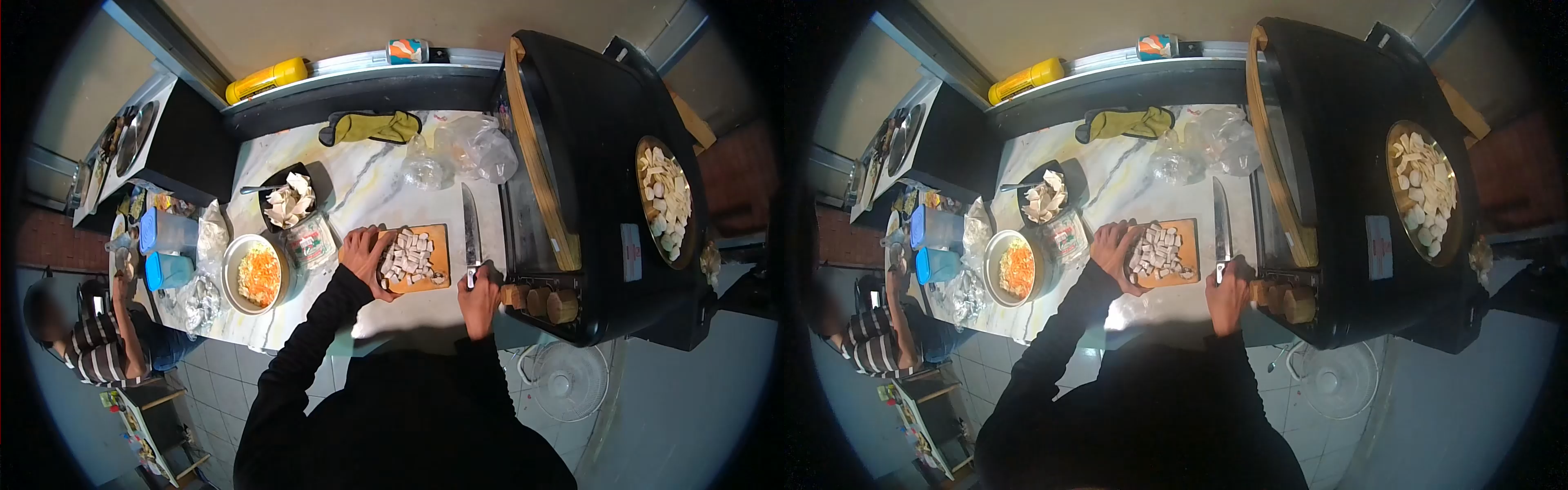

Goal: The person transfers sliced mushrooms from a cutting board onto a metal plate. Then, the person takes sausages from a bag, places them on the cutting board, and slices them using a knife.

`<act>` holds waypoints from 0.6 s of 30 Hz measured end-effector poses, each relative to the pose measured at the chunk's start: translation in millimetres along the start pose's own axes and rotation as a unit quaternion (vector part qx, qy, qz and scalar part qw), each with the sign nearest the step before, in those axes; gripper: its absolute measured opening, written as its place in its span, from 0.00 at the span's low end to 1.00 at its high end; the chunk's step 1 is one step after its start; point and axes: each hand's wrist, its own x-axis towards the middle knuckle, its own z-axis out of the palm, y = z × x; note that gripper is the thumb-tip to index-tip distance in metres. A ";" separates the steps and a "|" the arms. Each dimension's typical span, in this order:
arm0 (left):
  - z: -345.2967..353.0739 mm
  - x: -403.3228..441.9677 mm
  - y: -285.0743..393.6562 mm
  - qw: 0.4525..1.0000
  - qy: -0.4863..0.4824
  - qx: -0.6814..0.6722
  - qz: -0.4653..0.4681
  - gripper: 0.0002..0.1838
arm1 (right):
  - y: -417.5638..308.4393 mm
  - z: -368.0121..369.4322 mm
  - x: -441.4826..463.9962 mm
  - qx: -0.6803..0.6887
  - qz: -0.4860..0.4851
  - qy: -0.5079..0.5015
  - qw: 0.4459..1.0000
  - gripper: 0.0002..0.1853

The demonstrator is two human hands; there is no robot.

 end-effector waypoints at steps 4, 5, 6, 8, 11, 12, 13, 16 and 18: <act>-9.8 -17.7 6.3 1.000 0.004 0.017 -0.005 0.57 | -21.1 -9.1 -6.9 -0.005 -0.055 0.082 0.995 0.17; -7.9 -22.5 9.7 1.000 0.015 0.017 0.000 0.58 | -21.7 -12.5 -8.9 -0.001 -0.052 0.080 0.995 0.17; -5.1 -23.9 14.8 0.999 0.029 0.014 -0.001 0.59 | -22.3 -17.6 -7.7 -0.007 -0.055 0.083 0.995 0.16; -10.2 -32.3 22.9 0.999 0.034 0.012 -0.010 0.59 | -24.4 -22.9 -10.2 -0.022 -0.116 0.126 0.985 0.16; -17.0 -49.4 38.0 0.999 0.041 0.009 -0.029 0.60 | -29.7 -32.1 -18.1 -0.026 -0.189 0.154 0.969 0.13; -19.1 -56.7 43.6 0.998 0.043 0.005 -0.038 0.60 | -28.5 -31.9 -20.4 0.064 -0.200 0.108 0.972 0.11; -21.4 -63.6 48.6 0.998 0.045 0.002 -0.047 0.60 | -29.5 -31.6 -22.6 0.154 -0.210 0.059 0.964 0.10; -28.9 -88.9 62.8 0.996 0.048 0.021 -0.072 0.62 | -29.0 -25.9 -33.7 0.288 -0.160 -0.112 0.937 0.13; -32.3 -113.2 72.9 0.994 0.055 0.031 -0.090 0.62 | -29.9 -24.6 -45.0 0.305 -0.179 -0.165 0.921 0.17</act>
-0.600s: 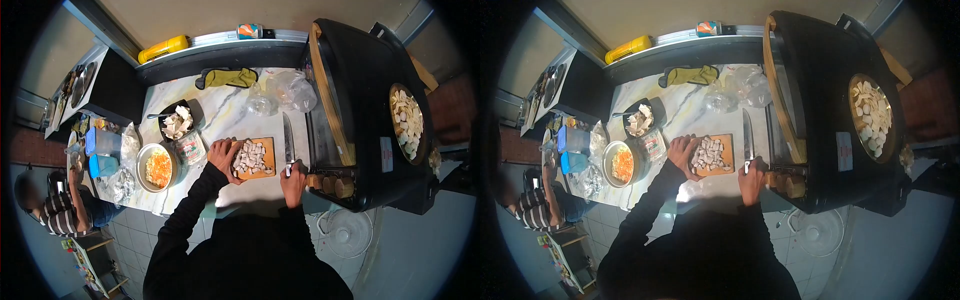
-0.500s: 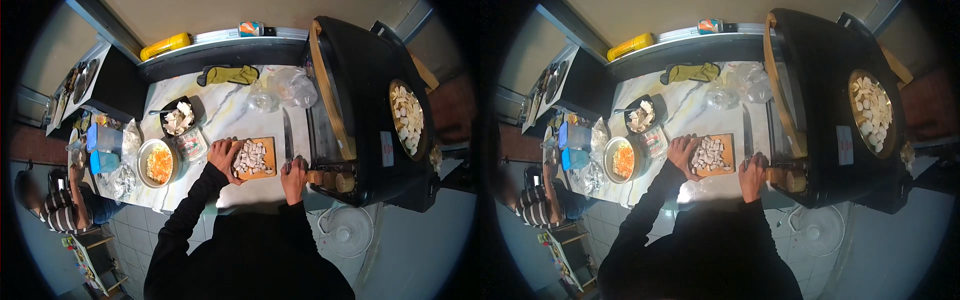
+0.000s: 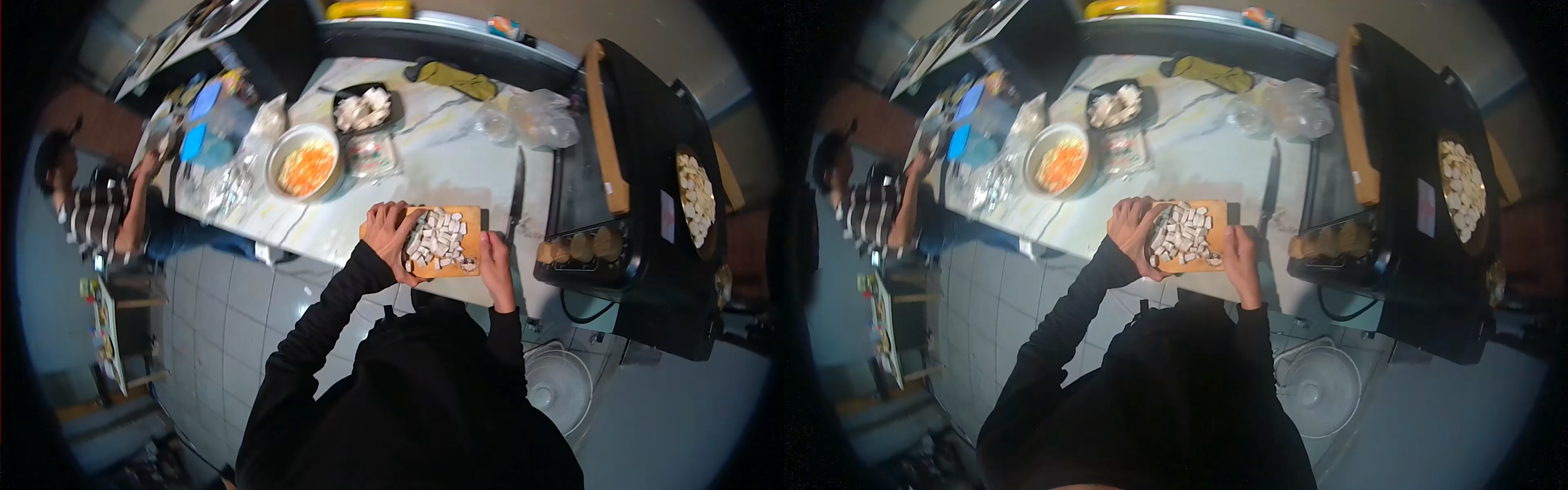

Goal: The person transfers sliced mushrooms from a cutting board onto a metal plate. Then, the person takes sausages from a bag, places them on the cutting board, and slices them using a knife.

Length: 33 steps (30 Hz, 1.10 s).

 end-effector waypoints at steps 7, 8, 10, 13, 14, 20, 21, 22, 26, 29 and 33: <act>-29.7 -120.4 39.6 0.990 0.080 0.042 -0.112 0.60 | -4.7 42.4 -49.9 0.192 0.054 -0.173 0.965 0.13; -37.2 -139.7 46.7 0.987 0.092 0.044 -0.127 0.59 | -9.9 53.6 -60.3 0.208 0.045 -0.179 0.961 0.12; -45.3 -179.6 65.8 0.979 0.103 0.054 -0.169 0.59 | -22.8 65.3 -87.0 0.214 0.047 -0.232 0.948 0.12; -58.6 -241.9 83.7 0.963 0.126 0.079 -0.225 0.58 | -31.1 98.9 -122.6 0.187 0.012 -0.289 0.939 0.10; -61.6 -263.2 90.5 0.955 0.138 0.082 -0.248 0.58 | -36.6 108.8 -137.7 0.215 0.026 -0.316 0.924 0.10; -81.7 -388.3 151.3 0.887 0.181 0.128 -0.406 0.57 | -50.8 185.4 -217.7 0.199 0.038 -0.476 0.856 0.09; -81.7 -409.6 158.0 0.870 0.199 0.131 -0.432 0.58 | -56.6 202.4 -230.7 0.174 0.039 -0.495 0.850 0.10; -84.7 -430.7 166.3 0.852 0.216 0.142 -0.454 0.58 | -66.0 221.5 -250.1 0.159 0.031 -0.496 0.853 0.11; -98.7 -492.9 193.0 0.771 0.255 0.146 -0.566 0.58 | -99.6 282.2 -301.9 0.099 -0.017 -0.576 0.811 0.13; -88.0 -548.4 217.6 0.701 0.289 0.169 -0.629 0.60 | -118.3 326.5 -357.9 0.067 -0.020 -0.652 0.755 0.14; -102.9 -627.5 234.5 0.607 0.321 0.167 -0.708 0.64 | -142.6 400.2 -445.3 0.031 -0.021 -0.721 0.692 0.14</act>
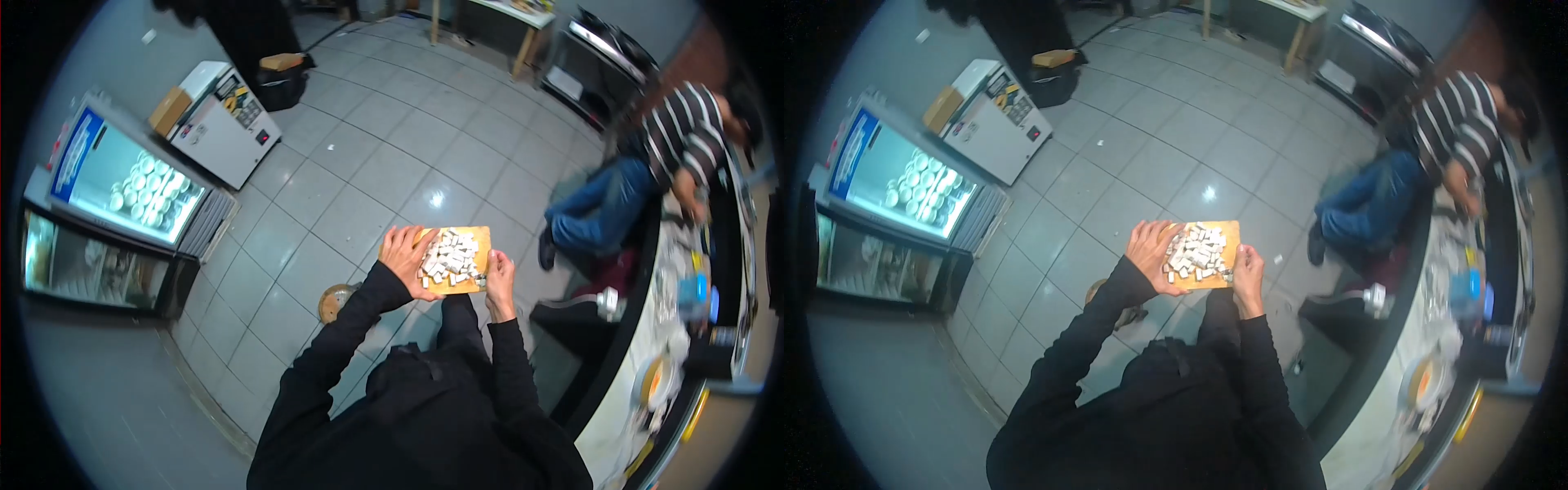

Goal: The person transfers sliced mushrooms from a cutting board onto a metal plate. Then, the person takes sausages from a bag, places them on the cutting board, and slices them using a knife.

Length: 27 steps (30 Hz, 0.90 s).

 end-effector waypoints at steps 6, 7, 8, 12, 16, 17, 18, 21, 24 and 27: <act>-67.8 29.7 -78.0 0.982 0.051 0.040 -0.175 0.65 | -30.3 114.2 112.5 -0.001 0.033 -0.144 0.989 0.14; -69.4 38.7 -96.3 0.980 0.065 0.046 -0.183 0.65 | -36.9 127.0 137.6 -0.019 0.020 -0.156 0.987 0.14; -64.4 43.5 -116.2 0.966 0.145 0.011 -0.213 0.63 | -44.3 134.8 161.6 -0.039 0.009 -0.164 0.986 0.14; -57.4 59.2 -186.2 0.800 0.358 -0.275 -0.394 0.49 | -106.1 196.5 235.1 -0.092 -0.013 -0.226 0.970 0.14; -28.8 108.2 -217.0 0.494 0.418 -0.684 -0.335 0.36 | -122.9 235.2 312.1 -0.081 -0.001 -0.268 0.960 0.14; -25.5 128.1 -218.9 0.426 0.412 -0.745 -0.306 0.34 | -127.1 244.3 327.3 -0.077 0.008 -0.275 0.958 0.14; -33.8 136.8 -219.5 0.426 0.408 -0.747 -0.307 0.34 | -132.0 256.2 330.5 -0.077 0.008 -0.270 0.960 0.14; -31.4 192.2 -243.3 0.369 0.377 -0.800 -0.286 0.32 | -131.6 277.2 386.3 -0.041 0.030 -0.280 0.959 0.14; -23.7 250.7 -290.4 0.372 0.389 -0.798 -0.272 0.34 | -121.2 294.2 454.3 -0.053 0.020 -0.263 0.963 0.14; -37.6 288.4 -358.9 0.335 0.381 -0.820 -0.264 0.29 | -140.6 326.2 501.4 -0.047 0.028 -0.239 0.969 0.14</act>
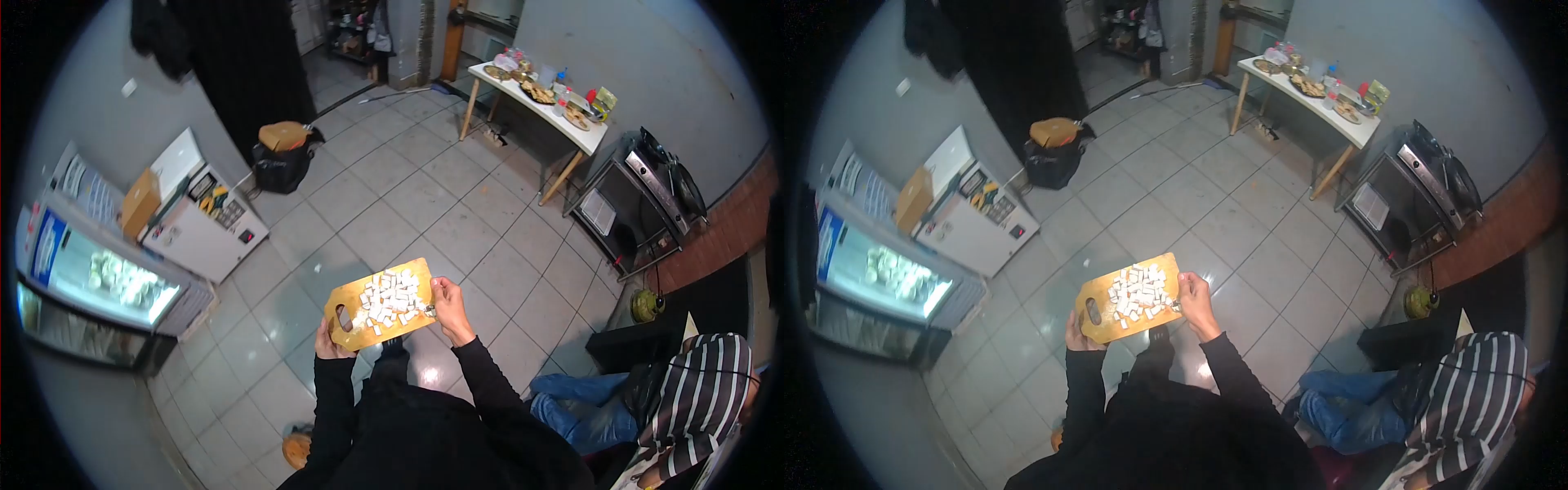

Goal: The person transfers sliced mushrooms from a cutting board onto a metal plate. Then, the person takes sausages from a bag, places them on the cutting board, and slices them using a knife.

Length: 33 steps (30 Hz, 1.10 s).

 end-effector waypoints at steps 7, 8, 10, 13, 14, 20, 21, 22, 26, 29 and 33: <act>91.2 192.1 4.0 0.995 0.000 0.079 -0.066 0.25 | -47.0 -29.6 146.1 -0.019 -0.021 0.103 0.994 0.14; 109.7 220.3 4.2 0.989 0.015 0.106 -0.100 0.25 | -48.4 -36.6 171.6 -0.013 -0.021 0.106 0.994 0.14; 135.1 279.9 -3.6 0.984 -0.002 0.135 -0.115 0.25 | -54.9 -49.3 222.8 0.009 -0.024 0.130 0.991 0.14; 157.2 351.7 -28.9 0.979 -0.018 0.177 -0.105 0.27 | -62.9 -77.8 287.4 0.036 -0.022 0.140 0.989 0.13; 165.5 382.3 -36.3 0.976 -0.033 0.196 -0.090 0.29 | -68.9 -87.3 316.9 0.046 -0.027 0.143 0.988 0.13; 229.1 523.6 -80.6 0.985 -0.002 0.156 -0.078 0.31 | -120.9 -142.3 473.2 0.019 -0.021 0.088 0.996 0.12; 240.5 540.4 -83.8 0.986 -0.001 0.145 -0.082 0.29 | -129.5 -148.1 495.9 0.011 -0.002 0.068 0.998 0.13; 255.1 560.5 -90.0 0.984 0.013 0.173 -0.037 0.29 | -138.7 -156.8 523.3 0.004 -0.009 0.047 0.999 0.13; 284.4 653.3 -85.4 0.984 0.017 0.170 -0.052 0.28 | -158.6 -165.5 628.8 0.014 -0.019 0.019 1.000 0.14; 314.0 730.4 -80.4 0.988 0.015 0.123 -0.089 0.29 | -166.0 -168.8 708.5 0.081 -0.013 0.018 0.996 0.17; 318.1 859.3 -71.4 0.985 -0.025 0.123 -0.118 0.27 | -157.5 -189.3 799.9 0.174 0.080 0.048 0.980 0.18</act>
